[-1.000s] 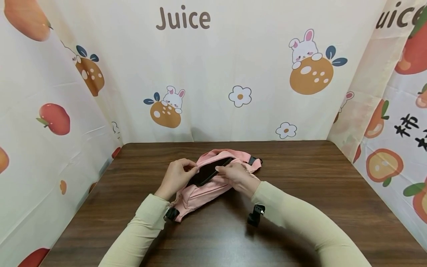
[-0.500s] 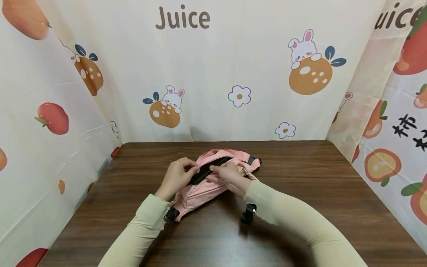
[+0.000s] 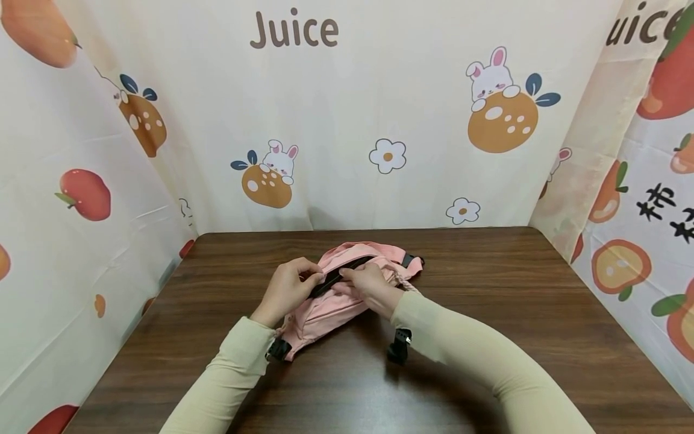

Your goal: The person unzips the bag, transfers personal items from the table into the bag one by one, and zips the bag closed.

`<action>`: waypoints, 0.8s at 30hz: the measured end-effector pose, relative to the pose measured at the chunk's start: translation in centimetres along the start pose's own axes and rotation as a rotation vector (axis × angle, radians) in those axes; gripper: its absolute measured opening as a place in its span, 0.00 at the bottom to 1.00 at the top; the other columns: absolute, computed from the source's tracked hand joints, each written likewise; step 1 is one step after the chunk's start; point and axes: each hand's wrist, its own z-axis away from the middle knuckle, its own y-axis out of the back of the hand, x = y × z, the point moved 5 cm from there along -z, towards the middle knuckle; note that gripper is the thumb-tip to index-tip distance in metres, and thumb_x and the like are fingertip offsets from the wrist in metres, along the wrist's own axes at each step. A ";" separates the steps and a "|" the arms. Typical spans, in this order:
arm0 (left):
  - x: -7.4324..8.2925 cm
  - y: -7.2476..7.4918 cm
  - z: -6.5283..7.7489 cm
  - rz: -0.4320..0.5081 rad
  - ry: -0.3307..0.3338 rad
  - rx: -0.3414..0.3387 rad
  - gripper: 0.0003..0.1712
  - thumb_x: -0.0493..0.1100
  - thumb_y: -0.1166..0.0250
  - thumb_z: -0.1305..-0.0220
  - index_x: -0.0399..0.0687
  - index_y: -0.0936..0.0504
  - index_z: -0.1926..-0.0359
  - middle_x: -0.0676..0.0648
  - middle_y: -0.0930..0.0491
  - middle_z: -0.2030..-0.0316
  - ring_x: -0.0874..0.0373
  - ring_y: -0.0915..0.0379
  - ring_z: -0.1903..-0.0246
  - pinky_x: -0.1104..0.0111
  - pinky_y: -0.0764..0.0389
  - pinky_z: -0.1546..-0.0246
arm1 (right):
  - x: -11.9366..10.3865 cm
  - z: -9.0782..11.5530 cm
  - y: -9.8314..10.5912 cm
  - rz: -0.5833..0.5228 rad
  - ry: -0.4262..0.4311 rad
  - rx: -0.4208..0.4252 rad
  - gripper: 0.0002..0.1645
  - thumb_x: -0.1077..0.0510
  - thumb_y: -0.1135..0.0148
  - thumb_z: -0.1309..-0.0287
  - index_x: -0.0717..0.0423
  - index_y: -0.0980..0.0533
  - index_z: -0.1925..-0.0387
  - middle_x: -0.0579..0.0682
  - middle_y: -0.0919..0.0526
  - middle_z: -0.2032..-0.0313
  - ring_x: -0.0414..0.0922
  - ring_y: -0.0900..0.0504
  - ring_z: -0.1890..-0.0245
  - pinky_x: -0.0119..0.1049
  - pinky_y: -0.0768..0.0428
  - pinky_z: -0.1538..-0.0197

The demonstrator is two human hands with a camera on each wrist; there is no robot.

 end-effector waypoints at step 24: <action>-0.7 0.1 -0.1 0.022 0.082 -0.015 0.03 0.40 0.32 0.39 0.47 0.13 0.65 0.48 0.15 0.66 0.57 0.21 0.66 0.67 0.23 0.64 | -1.2 0.5 1.7 0.261 -0.091 -0.296 0.17 0.68 0.49 0.33 0.78 0.28 0.47 0.59 0.14 0.62 0.41 0.15 0.67 0.30 0.16 0.58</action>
